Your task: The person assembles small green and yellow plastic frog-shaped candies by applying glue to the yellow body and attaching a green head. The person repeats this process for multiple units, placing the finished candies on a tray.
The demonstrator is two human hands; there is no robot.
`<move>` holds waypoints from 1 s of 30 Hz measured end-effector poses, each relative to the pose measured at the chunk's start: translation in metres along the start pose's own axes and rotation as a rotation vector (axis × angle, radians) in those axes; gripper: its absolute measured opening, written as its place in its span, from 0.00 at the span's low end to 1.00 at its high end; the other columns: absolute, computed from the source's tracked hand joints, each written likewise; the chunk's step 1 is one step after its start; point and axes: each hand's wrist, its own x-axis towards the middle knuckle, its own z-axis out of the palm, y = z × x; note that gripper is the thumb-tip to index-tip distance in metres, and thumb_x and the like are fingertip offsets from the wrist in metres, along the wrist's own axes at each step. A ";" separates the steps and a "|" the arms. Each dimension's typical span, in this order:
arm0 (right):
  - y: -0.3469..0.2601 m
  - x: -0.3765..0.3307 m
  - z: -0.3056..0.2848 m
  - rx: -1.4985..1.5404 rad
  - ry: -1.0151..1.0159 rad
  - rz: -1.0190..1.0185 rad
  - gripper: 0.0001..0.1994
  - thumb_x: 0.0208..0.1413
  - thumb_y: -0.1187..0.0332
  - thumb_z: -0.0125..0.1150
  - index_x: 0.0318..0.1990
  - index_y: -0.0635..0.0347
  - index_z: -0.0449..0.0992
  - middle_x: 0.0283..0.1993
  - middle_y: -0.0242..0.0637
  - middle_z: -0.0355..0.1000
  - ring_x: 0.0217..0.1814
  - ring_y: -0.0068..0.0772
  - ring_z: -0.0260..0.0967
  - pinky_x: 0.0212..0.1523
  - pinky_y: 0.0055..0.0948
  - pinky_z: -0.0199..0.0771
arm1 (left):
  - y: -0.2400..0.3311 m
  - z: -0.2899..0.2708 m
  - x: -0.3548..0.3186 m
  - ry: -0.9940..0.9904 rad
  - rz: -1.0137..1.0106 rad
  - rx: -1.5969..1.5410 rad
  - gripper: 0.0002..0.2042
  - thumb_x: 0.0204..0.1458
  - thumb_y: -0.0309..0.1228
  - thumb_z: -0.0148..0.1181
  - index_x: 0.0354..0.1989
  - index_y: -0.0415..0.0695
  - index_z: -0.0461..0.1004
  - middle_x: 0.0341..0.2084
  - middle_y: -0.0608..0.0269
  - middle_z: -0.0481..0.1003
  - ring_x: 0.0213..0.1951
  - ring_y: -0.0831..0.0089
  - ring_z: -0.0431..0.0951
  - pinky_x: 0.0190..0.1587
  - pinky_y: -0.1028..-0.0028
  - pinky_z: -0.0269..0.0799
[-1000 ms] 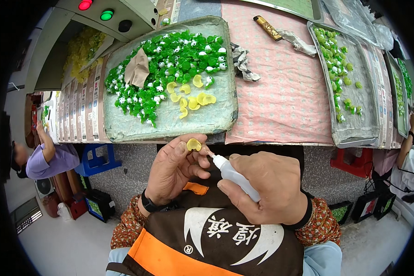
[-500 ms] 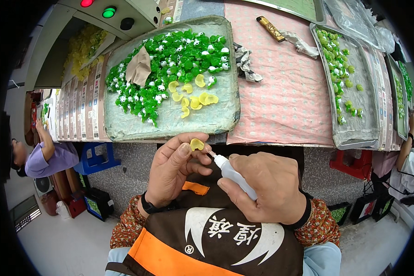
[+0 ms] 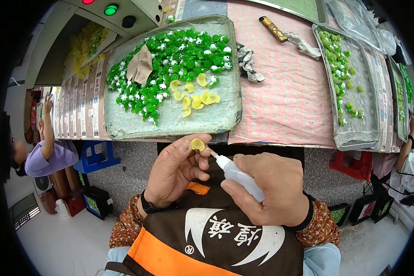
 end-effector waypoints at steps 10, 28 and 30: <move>-0.002 0.000 -0.006 0.009 0.011 0.007 0.20 0.45 0.72 0.75 0.44 0.70 0.76 0.35 0.49 0.78 0.30 0.43 0.79 0.30 0.32 0.78 | -0.001 -0.004 -0.003 0.029 -0.203 -0.283 0.23 0.70 0.38 0.45 0.65 0.34 0.62 0.45 0.58 0.77 0.40 0.73 0.79 0.41 0.73 0.85; 0.004 -0.003 0.008 -0.011 -0.031 0.029 0.19 0.46 0.70 0.75 0.45 0.66 0.75 0.32 0.44 0.76 0.28 0.43 0.77 0.28 0.34 0.75 | -0.003 -0.004 -0.003 0.039 -0.176 -0.197 0.23 0.69 0.37 0.47 0.66 0.35 0.62 0.49 0.55 0.75 0.43 0.71 0.80 0.42 0.71 0.84; 0.005 -0.003 0.011 -0.011 -0.022 0.024 0.19 0.46 0.70 0.74 0.44 0.65 0.75 0.31 0.43 0.76 0.27 0.43 0.76 0.28 0.34 0.75 | -0.003 -0.003 -0.004 0.041 -0.165 -0.176 0.23 0.69 0.37 0.47 0.66 0.34 0.63 0.50 0.55 0.75 0.43 0.71 0.80 0.42 0.72 0.84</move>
